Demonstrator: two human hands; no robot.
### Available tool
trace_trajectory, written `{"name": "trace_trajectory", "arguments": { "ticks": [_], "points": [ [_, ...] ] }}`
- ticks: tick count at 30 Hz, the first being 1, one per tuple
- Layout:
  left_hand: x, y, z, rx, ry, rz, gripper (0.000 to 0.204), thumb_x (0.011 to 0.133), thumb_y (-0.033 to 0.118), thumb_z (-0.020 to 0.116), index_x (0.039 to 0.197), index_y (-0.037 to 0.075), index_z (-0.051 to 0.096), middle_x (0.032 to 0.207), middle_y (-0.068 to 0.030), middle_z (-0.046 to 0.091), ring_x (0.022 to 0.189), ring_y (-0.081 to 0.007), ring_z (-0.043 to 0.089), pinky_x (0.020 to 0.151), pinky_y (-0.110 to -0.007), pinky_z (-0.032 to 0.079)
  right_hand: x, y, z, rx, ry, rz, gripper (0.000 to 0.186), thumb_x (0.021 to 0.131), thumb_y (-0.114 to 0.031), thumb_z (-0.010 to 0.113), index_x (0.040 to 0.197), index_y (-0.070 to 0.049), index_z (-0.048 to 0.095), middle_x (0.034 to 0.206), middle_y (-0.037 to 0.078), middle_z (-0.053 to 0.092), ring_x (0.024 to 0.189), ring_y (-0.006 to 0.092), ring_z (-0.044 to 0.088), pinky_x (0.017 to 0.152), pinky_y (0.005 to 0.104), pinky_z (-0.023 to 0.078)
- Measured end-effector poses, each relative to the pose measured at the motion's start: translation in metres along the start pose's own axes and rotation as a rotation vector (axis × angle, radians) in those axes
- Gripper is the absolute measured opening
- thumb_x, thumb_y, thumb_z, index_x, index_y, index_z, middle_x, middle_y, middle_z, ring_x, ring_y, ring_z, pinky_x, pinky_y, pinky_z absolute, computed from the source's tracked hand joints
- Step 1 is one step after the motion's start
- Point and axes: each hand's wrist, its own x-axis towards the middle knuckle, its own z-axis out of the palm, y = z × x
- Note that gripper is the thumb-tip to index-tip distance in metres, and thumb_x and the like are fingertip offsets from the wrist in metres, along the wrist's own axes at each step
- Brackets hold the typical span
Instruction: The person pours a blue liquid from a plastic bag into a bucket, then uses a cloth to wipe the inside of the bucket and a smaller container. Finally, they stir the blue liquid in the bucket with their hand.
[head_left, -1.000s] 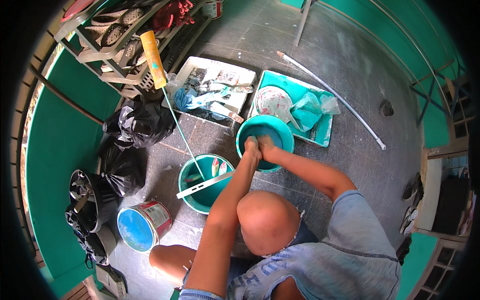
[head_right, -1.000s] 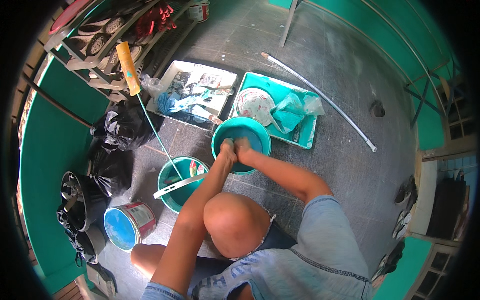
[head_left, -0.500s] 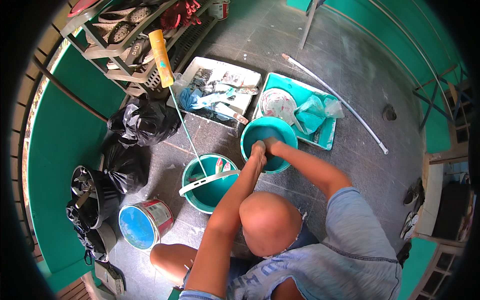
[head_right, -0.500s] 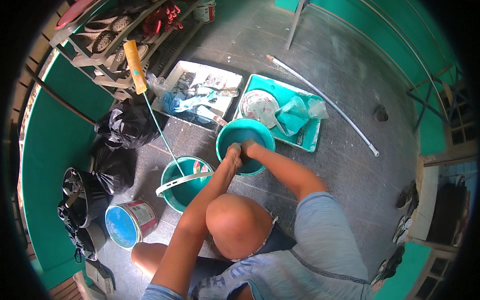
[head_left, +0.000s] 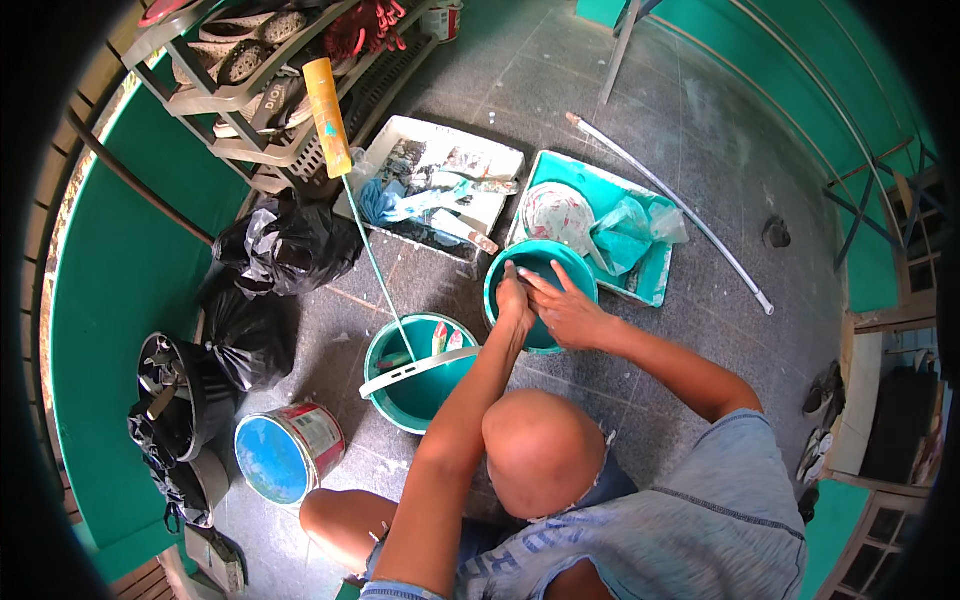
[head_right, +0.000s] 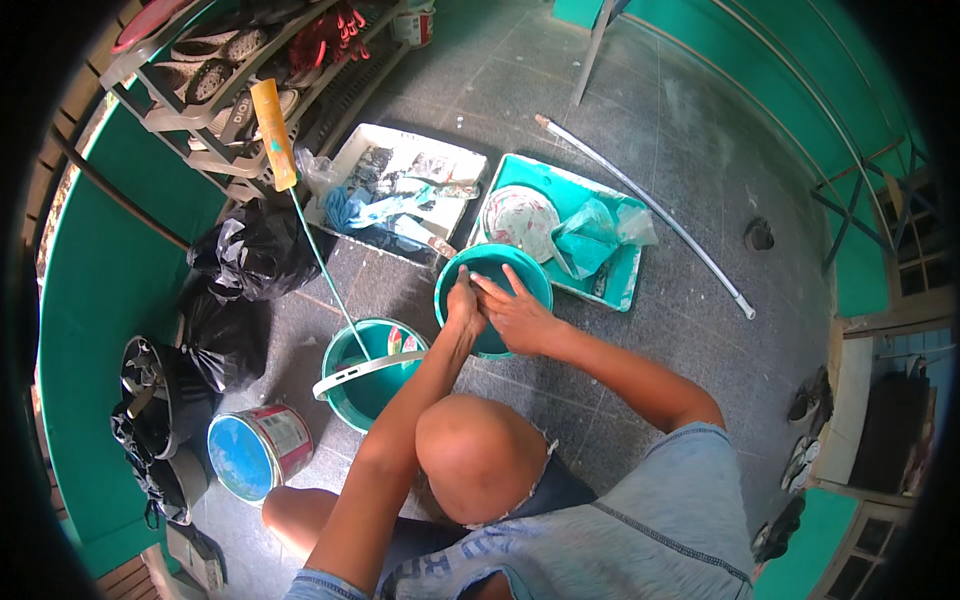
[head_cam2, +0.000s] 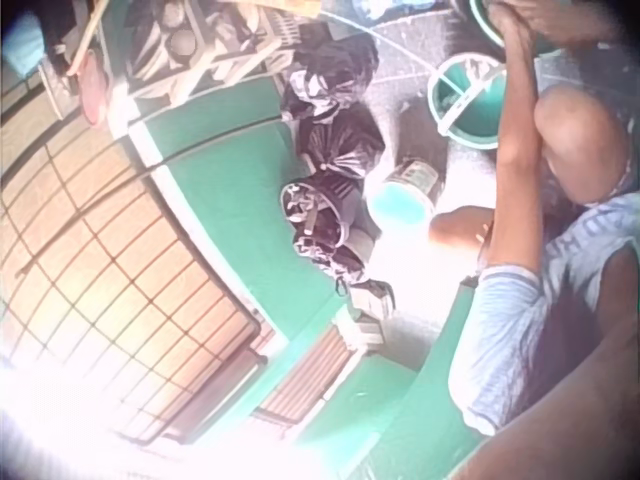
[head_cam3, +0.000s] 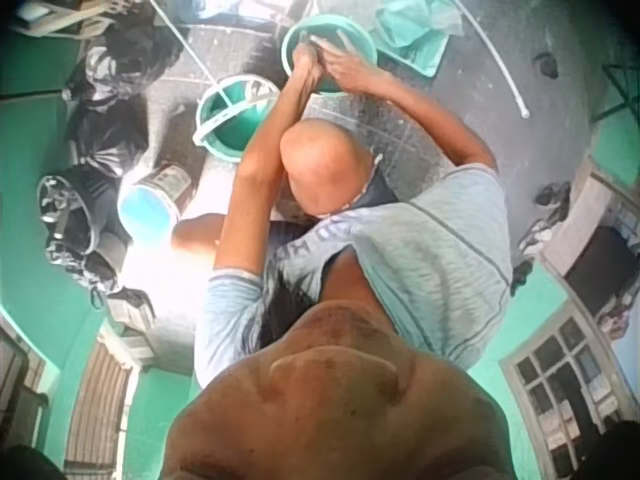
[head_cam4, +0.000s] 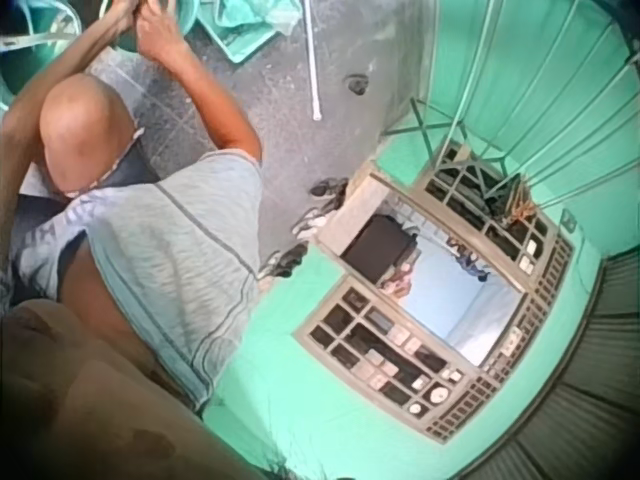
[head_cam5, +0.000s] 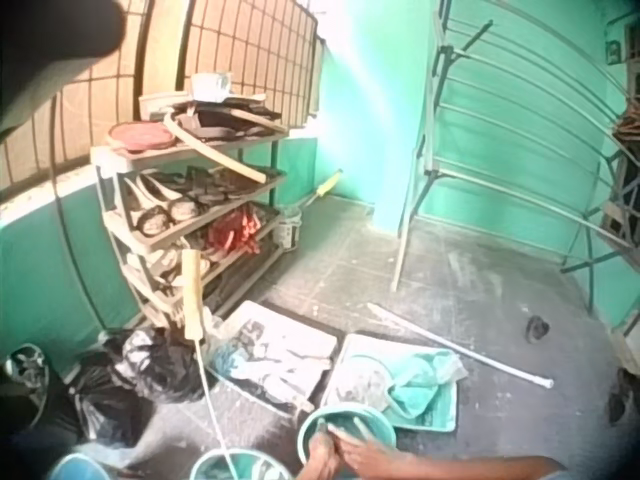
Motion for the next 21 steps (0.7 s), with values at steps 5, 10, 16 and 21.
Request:
{"name": "trace_trajectory", "arguments": {
  "ticks": [5, 10, 16, 21],
  "points": [
    [-0.015, -0.01, -0.002, -0.028, -0.191, 0.142, 0.028, 0.095, 0.023, 0.036, 0.099, 0.0, 0.052, 0.091, -0.0114, 0.057, 0.081, -0.0202, 0.056, 0.073, -0.033, 0.046, -0.001, 0.0, 0.01, 0.046, 0.191, 0.134, 0.057, 0.071, -0.009, 0.053, 0.124, 0.007, 0.041, 0.135, 0.016, 0.035, 0.134, 0.0277, 0.013, 0.103, 0.0592, 0.007],
    [-0.018, -0.006, -0.003, 0.132, -0.031, 0.078, 0.036, 0.094, 0.031, 0.036, 0.102, -0.001, 0.05, 0.092, -0.0118, 0.056, 0.082, -0.0194, 0.054, 0.072, -0.033, 0.044, 0.005, -0.009, 0.014, -0.016, 0.189, 0.056, 0.054, 0.072, -0.01, 0.051, 0.124, 0.006, 0.042, 0.136, 0.015, 0.034, 0.135, 0.0269, 0.013, 0.103, 0.059, 0.008],
    [0.001, -0.01, -0.005, 0.167, 0.118, -0.003, 0.038, 0.094, 0.029, 0.033, 0.097, -0.003, 0.053, 0.086, -0.015, 0.058, 0.073, -0.0231, 0.055, 0.069, -0.035, 0.044, 0.005, -0.002, 0.022, 0.162, 0.114, 0.118, 0.047, 0.072, -0.014, 0.054, 0.116, 0.004, 0.05, 0.129, 0.017, 0.042, 0.13, 0.0267, 0.025, 0.102, 0.0547, 0.02],
    [0.034, 0.0, 0.005, 0.617, 0.118, -0.042, 0.029, 0.075, 0.004, 0.035, 0.091, -0.004, 0.057, 0.086, -0.0167, 0.057, 0.075, -0.0248, 0.056, 0.065, -0.039, 0.045, 0.066, 0.042, 0.047, 0.481, -0.422, 0.271, 0.025, 0.073, -0.017, 0.057, 0.088, 0.003, 0.062, 0.096, 0.021, 0.061, 0.09, 0.0348, 0.059, 0.081, 0.0382, 0.045]
  ]
}}
